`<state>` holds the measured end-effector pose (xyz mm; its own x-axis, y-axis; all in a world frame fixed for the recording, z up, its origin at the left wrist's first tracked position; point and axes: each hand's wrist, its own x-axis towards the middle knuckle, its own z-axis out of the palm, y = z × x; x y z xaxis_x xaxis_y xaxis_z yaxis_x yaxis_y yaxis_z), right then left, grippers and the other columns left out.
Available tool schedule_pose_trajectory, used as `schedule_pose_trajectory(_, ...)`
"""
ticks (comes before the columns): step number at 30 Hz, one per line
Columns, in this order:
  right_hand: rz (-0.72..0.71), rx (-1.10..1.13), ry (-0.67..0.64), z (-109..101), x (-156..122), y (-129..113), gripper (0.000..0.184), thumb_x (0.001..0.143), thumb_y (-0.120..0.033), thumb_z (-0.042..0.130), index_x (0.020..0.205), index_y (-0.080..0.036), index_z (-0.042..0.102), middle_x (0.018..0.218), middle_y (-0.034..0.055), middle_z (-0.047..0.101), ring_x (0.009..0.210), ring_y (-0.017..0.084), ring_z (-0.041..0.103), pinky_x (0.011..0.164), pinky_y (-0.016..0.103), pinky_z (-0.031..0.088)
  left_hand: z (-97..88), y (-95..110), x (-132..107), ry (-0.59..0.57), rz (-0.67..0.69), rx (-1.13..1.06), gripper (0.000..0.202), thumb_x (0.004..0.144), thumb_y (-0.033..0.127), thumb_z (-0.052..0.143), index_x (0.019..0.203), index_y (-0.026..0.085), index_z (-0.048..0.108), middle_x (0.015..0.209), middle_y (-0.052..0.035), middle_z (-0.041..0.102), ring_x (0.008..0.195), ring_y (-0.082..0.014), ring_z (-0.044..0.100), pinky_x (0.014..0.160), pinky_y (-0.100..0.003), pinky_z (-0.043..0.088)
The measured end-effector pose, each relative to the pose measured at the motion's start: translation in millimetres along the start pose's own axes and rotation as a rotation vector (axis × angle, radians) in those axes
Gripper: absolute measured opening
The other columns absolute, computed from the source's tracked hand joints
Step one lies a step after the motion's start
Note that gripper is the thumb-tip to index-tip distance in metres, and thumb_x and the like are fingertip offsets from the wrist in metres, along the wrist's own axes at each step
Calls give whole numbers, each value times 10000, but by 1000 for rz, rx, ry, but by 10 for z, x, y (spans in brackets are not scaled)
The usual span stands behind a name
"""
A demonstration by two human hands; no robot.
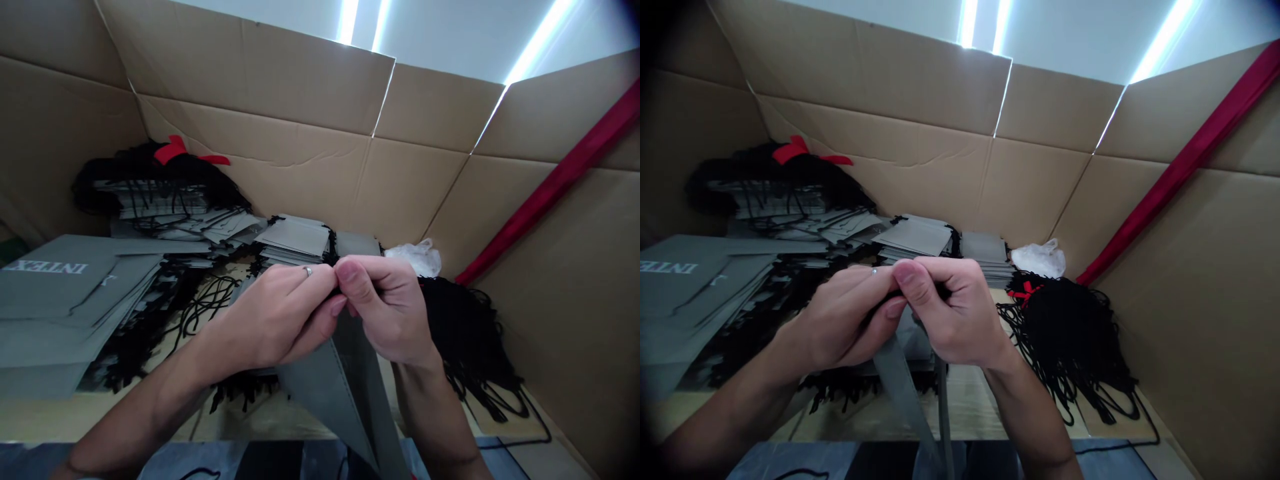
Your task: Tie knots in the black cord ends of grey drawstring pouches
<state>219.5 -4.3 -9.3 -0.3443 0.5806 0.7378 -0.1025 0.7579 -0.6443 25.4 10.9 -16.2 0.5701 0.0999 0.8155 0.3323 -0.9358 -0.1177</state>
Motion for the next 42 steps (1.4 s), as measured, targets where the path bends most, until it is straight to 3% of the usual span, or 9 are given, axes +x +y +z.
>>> schedule_pose_trajectory(8,132,304,-24,63,-38,114,511,1196,-355,664,726,-193,543,659,-47,451,584,85,358,537,246,314,-30,-19,-30,-36,-36,-101,287,1213,225,379,984,234,550,761,38,598,623,-136,536,596,-292,428)
schedule_pose_trajectory(13,133,134,-22,-36,6,79,629,1188,-554,637,685,-182,575,637,-29,488,567,84,391,526,258,301,-41,-46,10,-61,-101,-256,269,1227,268,416,1010,224,568,818,32,598,680,-134,524,634,-287,422)
schedule_pose_trajectory(18,223,68,36,-113,-12,-1,725,1195,-737,439,748,-195,617,676,-10,504,588,112,417,536,279,302,-31,-78,21,-60,-192,-385,200,1209,264,470,1038,223,565,822,53,538,681,-125,477,643,-276,400)
schedule_pose_trajectory(23,252,-32,68,-176,-33,-75,538,1210,-587,476,852,-211,617,746,-8,493,673,147,409,638,311,332,-77,-48,25,-120,-260,-503,215,1187,308,447,1023,213,549,819,50,520,694,-127,472,671,-290,411)
schedule_pose_trajectory(28,247,33,133,-190,-13,-90,98,1022,-343,542,1055,-252,523,935,11,560,826,191,449,749,329,391,-107,-16,54,-133,-425,-578,327,1213,335,436,927,214,538,772,51,500,678,-125,449,678,-299,404)
schedule_pose_trajectory(31,131,40,145,-155,-1,-83,254,908,-317,618,1104,-273,462,1070,34,533,900,206,493,770,344,466,-97,-20,50,-103,-480,-623,375,1224,341,446,886,211,543,762,48,500,669,-123,448,655,-295,400)
schedule_pose_trajectory(35,17,-44,179,-111,-4,-85,359,803,-296,627,1066,-289,382,1054,35,466,894,216,499,757,368,530,-61,-54,10,-87,-569,-694,380,1226,446,503,952,207,612,815,30,561,712,-124,499,641,-269,426)
schedule_pose_trajectory(38,-19,-140,166,-144,-38,-89,226,908,-234,599,1058,-284,437,1014,27,472,878,209,502,739,343,511,-42,-84,13,-91,-573,-741,380,1215,475,536,989,199,665,844,8,611,751,-133,542,651,-255,462)
schedule_pose_trajectory(42,98,-231,60,-261,-87,-174,60,1080,-264,660,1035,-242,626,1001,27,552,877,182,525,729,307,461,-32,-120,76,8,-514,-667,251,1152,367,675,1005,183,760,797,22,661,692,-110,556,617,-230,447)
